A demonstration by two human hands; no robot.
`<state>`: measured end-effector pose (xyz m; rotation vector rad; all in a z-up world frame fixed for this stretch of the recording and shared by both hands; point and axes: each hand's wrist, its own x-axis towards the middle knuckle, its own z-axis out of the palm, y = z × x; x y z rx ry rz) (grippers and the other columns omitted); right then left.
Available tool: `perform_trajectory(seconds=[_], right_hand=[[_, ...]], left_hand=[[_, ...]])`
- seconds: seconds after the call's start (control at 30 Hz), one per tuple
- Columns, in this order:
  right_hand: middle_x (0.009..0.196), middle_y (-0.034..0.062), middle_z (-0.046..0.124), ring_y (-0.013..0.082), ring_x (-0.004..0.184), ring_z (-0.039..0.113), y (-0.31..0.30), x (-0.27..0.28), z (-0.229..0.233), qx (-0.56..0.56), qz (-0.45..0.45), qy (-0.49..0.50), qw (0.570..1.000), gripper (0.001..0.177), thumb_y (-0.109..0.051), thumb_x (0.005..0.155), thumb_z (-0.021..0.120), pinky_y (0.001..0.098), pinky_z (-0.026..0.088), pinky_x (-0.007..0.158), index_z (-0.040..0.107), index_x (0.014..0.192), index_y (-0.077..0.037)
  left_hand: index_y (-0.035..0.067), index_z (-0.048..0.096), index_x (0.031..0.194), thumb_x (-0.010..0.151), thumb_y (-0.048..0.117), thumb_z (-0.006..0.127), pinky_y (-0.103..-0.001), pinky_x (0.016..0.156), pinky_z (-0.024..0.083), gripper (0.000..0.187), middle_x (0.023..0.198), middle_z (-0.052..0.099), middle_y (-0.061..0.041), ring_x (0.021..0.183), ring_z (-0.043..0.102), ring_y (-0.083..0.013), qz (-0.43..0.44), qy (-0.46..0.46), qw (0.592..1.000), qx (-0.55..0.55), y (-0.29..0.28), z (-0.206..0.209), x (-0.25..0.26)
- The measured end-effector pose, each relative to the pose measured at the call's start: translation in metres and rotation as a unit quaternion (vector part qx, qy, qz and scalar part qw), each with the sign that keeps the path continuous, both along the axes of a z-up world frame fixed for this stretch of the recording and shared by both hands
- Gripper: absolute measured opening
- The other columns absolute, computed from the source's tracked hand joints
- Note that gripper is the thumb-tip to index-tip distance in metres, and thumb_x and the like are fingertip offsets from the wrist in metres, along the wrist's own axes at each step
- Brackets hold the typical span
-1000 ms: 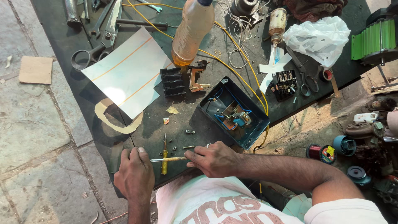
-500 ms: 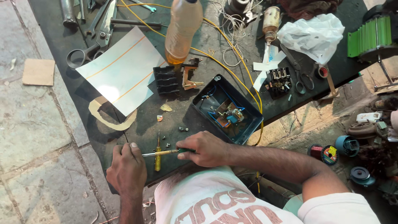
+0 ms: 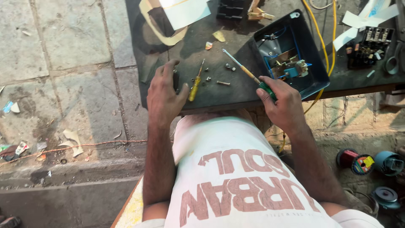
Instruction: The person uses a screwdriver to disassemble a black electrical component, removes internal parts, and then reassembles it. They also use pliers to cut a wire and pour liquid from a bottle onto the pliers.
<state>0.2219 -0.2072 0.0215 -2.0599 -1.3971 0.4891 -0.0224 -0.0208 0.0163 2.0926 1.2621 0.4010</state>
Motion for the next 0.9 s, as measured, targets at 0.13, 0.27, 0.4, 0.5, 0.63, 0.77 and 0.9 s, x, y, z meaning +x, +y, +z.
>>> perform_trajectory(seconds=[0.13, 0.27, 0.4, 0.5, 0.63, 0.77, 0.9], right_hand=[[0.105, 0.0184, 0.07, 0.033, 0.093, 0.071, -0.003, -0.017, -0.021, 0.012, 0.006, -0.016, 1.0, 0.035, -0.015, 0.103, 0.066, 0.0435, 0.056, 0.078, 0.063, 0.135, 0.0], [0.114, 0.02, 0.061, 0.0373, 0.093, 0.068, 0.001, -0.036, -0.039, -0.03, -0.031, -0.023, 0.999, 0.046, -0.01, 0.104, 0.061, 0.0454, 0.057, 0.077, 0.054, 0.149, -0.001], [0.128, 0.024, 0.054, 0.0399, 0.096, 0.068, 0.01, -0.041, -0.044, -0.038, -0.016, -0.127, 0.991, 0.05, -0.006, 0.098, 0.065, 0.046, 0.059, 0.081, 0.058, 0.147, 0.0], [0.126, 0.0176, 0.057, 0.0385, 0.1, 0.067, 0.013, -0.043, -0.039, -0.082, 0.014, -0.229, 0.97, 0.042, -0.009, 0.09, 0.071, 0.0423, 0.06, 0.076, 0.069, 0.133, -0.012], [0.124, 0.0136, 0.062, 0.0338, 0.102, 0.068, 0.024, -0.053, -0.028, -0.025, 0.036, -0.295, 0.954, 0.036, -0.019, 0.088, 0.075, 0.0408, 0.059, 0.079, 0.069, 0.124, -0.014], [0.101, 0.0141, 0.066, 0.0289, 0.08, 0.069, 0.053, -0.08, -0.029, -0.062, 0.147, -0.143, 0.977, 0.048, -0.03, 0.095, 0.076, 0.0422, 0.057, 0.066, 0.066, 0.138, -0.008], [0.087, 0.0144, 0.068, 0.0261, 0.062, 0.068, 0.081, -0.114, -0.043, -0.027, 0.254, -0.173, 0.951, 0.046, -0.034, 0.091, 0.075, 0.0413, 0.057, 0.052, 0.072, 0.129, -0.007]], left_hand=[[0.007, 0.06, 0.133, 0.079, -0.003, 0.066, -0.047, 0.096, 0.055, 0.055, 0.124, 0.068, -0.019, 0.112, 0.069, -0.035, -0.001, -0.073, 0.997, 0.008, 0.002, -0.001, -0.004], [0.004, 0.059, 0.132, 0.084, -0.005, 0.064, -0.041, 0.1, 0.057, 0.049, 0.125, 0.069, -0.017, 0.116, 0.07, -0.0299, 0.021, -0.162, 0.986, 0.016, 0.003, -0.004, -0.009], [0.003, 0.061, 0.13, 0.086, -0.007, 0.064, -0.037, 0.099, 0.058, 0.045, 0.123, 0.069, -0.013, 0.113, 0.071, -0.0231, 0.101, -0.253, 0.962, 0.017, 0.001, -0.007, -0.011], [0.001, 0.061, 0.13, 0.086, -0.011, 0.063, -0.037, 0.106, 0.055, 0.046, 0.127, 0.068, -0.013, 0.12, 0.068, -0.0233, 0.104, -0.309, 0.944, 0.039, -0.001, -0.012, -0.015], [0.002, 0.061, 0.128, 0.087, -0.01, 0.063, -0.033, 0.103, 0.056, 0.043, 0.128, 0.067, -0.011, 0.118, 0.066, -0.0199, 0.129, -0.347, 0.928, -0.037, -0.005, -0.022, -0.021], [0.001, 0.061, 0.127, 0.087, -0.013, 0.062, -0.033, 0.111, 0.053, 0.043, 0.135, 0.065, -0.013, 0.128, 0.063, -0.0215, 0.113, -0.383, 0.916, -0.016, -0.002, -0.031, -0.029], [0.0, 0.06, 0.129, 0.089, -0.014, 0.06, -0.032, 0.109, 0.056, 0.042, 0.137, 0.063, -0.013, 0.128, 0.062, -0.0209, 0.121, -0.423, 0.897, -0.042, 0.004, -0.034, -0.039]])
